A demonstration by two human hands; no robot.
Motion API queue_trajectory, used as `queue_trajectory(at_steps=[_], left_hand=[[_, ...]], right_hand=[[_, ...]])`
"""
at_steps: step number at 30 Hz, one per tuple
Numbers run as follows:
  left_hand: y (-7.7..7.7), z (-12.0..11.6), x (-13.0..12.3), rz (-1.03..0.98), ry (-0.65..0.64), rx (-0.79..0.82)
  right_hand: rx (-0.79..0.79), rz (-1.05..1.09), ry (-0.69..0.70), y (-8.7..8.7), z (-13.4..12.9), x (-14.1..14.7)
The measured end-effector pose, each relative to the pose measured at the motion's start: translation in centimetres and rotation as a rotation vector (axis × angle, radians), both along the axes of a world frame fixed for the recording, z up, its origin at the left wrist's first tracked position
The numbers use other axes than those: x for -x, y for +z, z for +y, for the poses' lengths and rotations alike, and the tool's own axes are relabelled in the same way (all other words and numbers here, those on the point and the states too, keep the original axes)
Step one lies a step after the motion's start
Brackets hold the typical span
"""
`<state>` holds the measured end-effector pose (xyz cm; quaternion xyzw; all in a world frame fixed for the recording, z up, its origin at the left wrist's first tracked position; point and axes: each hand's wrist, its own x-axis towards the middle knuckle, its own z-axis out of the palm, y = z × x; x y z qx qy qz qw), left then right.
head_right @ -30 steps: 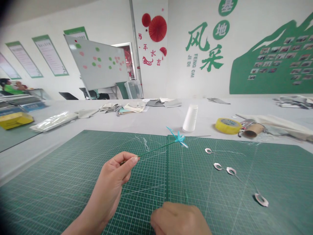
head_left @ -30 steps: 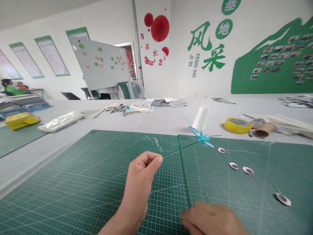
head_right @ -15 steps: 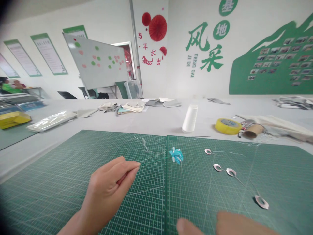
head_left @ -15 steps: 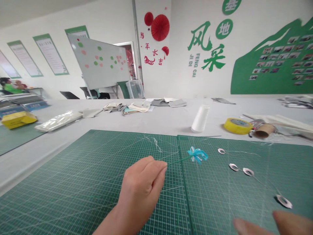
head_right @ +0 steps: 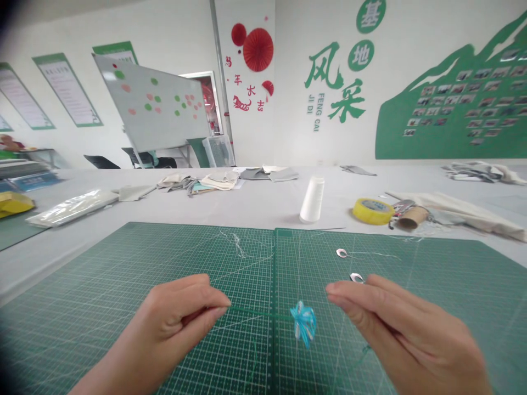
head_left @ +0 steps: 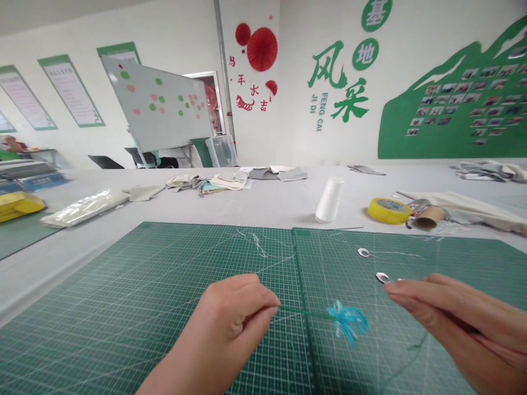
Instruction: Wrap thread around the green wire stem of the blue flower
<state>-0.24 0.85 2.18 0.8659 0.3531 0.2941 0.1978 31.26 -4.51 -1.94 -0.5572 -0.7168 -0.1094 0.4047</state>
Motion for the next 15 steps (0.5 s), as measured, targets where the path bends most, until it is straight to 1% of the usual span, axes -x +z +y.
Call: queue_trajectory(at_steps=[2, 6, 8, 11, 13, 15], left_hand=[[0.2, -0.1, 0.0, -0.039, -0.029, 0.144], [0.4, -0.3, -0.4, -0.173, -0.069, 0.399], [0.3, -0.4, -0.8, -0.238, -0.088, 0.520], [0.1, -0.6, -1.5, -0.313, -0.115, 0.707], [0.0, -0.6, -1.8, -0.336, -0.129, 0.792], [-0.1, -0.6, -2.0, -0.355, -0.147, 0.820]], right_hand=[[0.011, 0.055, -0.005, 0.4, 0.1, 0.2], [0.082, 0.253, -0.031, 0.9, 0.8, 1.1], [0.139, 0.353, -0.013, 0.7, 1.5, 1.8], [0.210, 0.484, -0.025, 0.0, 2.4, 2.9], [0.263, 0.525, -0.027, -0.4, 2.9, 3.6], [0.322, 0.531, -0.020, -0.6, 3.1, 4.3]])
